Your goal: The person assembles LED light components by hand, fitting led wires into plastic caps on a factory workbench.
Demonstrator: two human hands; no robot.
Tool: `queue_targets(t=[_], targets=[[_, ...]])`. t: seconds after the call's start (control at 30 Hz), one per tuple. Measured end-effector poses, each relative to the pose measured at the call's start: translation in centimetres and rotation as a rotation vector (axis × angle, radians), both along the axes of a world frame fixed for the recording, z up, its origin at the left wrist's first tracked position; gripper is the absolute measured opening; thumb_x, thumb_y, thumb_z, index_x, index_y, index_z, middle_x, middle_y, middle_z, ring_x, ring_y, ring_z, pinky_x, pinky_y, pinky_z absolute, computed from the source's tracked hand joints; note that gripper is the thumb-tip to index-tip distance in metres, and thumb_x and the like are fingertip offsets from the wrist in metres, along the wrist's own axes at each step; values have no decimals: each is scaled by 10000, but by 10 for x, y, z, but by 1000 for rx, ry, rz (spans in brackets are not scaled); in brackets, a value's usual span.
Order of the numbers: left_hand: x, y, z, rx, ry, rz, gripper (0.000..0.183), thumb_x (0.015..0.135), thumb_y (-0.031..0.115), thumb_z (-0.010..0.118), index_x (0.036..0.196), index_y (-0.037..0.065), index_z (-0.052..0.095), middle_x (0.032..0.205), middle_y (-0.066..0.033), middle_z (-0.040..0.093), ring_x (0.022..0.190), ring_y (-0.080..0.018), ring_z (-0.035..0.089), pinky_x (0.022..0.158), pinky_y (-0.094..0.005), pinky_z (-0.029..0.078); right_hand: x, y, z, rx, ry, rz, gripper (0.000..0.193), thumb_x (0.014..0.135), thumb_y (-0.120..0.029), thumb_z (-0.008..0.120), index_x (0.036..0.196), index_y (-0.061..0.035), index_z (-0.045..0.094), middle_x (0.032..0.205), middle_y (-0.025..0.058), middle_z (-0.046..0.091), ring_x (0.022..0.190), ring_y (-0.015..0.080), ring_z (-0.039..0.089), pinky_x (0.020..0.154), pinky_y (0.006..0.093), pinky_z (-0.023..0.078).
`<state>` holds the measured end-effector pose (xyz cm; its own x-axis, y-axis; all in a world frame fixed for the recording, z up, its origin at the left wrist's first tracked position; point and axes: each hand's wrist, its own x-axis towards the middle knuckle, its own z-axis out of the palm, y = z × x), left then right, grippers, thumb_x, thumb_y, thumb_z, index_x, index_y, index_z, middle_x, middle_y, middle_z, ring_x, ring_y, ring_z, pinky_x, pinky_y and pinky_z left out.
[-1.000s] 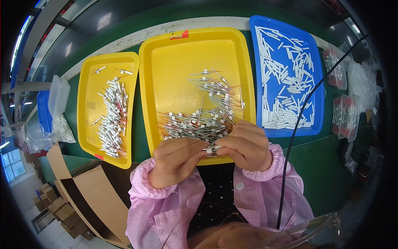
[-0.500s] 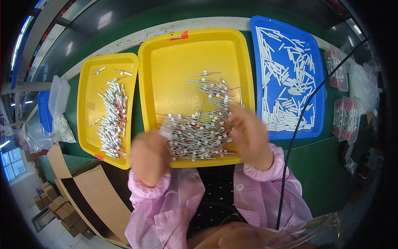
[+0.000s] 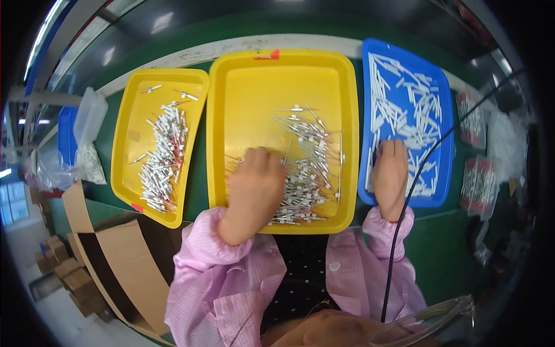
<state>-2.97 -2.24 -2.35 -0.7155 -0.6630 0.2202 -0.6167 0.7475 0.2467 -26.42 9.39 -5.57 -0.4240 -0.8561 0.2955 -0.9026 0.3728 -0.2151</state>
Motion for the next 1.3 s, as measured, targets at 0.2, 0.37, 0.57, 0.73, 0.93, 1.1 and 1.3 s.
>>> queue_targets(t=[0.2, 0.37, 0.57, 0.73, 0.93, 1.1, 1.3], targets=[[-10, 0, -20, -43, -54, -105, 144, 667, 34, 573, 788, 33, 495, 773, -114, 512, 755, -268, 556, 568, -343, 475, -2, 8, -4, -104, 33, -69, 70, 807, 38, 550, 854, 11, 505, 812, 209, 511, 795, 416, 518, 711, 492, 417], [4, -3, -7, -30, 246, 9, 134, 759, -18, 604, 888, -5, 571, 706, -111, 524, 651, -278, 563, 560, -358, 458, 10, 5, 9, -369, -458, -229, 84, 945, -20, 504, 1017, 19, 522, 758, 155, 594, 641, 283, 590, 601, 372, 444], [14, -4, 27, 423, 759, -60, 160, 768, -113, 665, 920, -68, 682, 817, -151, 658, 715, -234, 628, 644, -291, 478, 43, -4, 24, -518, -1307, 120, 153, 946, 65, 485, 1082, 13, 532, 824, 95, 671, 735, 136, 664, 633, 244, 517], [26, 18, 39, 684, 947, -54, 173, 758, -122, 696, 927, -87, 704, 825, -148, 691, 726, -196, 633, 674, -289, 485, 59, -8, 44, -427, -1609, 419, 95, 910, 78, 576, 999, 49, 557, 837, 106, 666, 753, 140, 667, 684, 254, 550], [28, 20, 37, 600, 923, -123, 189, 740, -138, 703, 924, -95, 696, 803, -142, 685, 705, -207, 629, 661, -291, 482, 67, -7, 45, -452, -1447, 447, 104, 867, 58, 650, 957, 38, 602, 871, 71, 653, 801, 131, 650, 699, 240, 522], [25, 21, 36, 497, 858, -199, 149, 773, -89, 701, 921, -92, 690, 757, -141, 671, 668, -189, 614, 640, -264, 457, 71, -7, 53, -389, -1325, 452, 144, 814, 38, 712, 914, 16, 610, 862, 91, 631, 793, 169, 583, 710, 286, 457], [31, 23, 44, 1099, 708, 31, 111, 754, -103, 724, 847, -69, 674, 716, -122, 663, 612, -208, 639, 561, -268, 480, 69, -16, 54, -598, -554, 713, 179, 735, -74, 794, 862, -49, 671, 814, 78, 614, 714, 218, 548, 636, 305, 419]])
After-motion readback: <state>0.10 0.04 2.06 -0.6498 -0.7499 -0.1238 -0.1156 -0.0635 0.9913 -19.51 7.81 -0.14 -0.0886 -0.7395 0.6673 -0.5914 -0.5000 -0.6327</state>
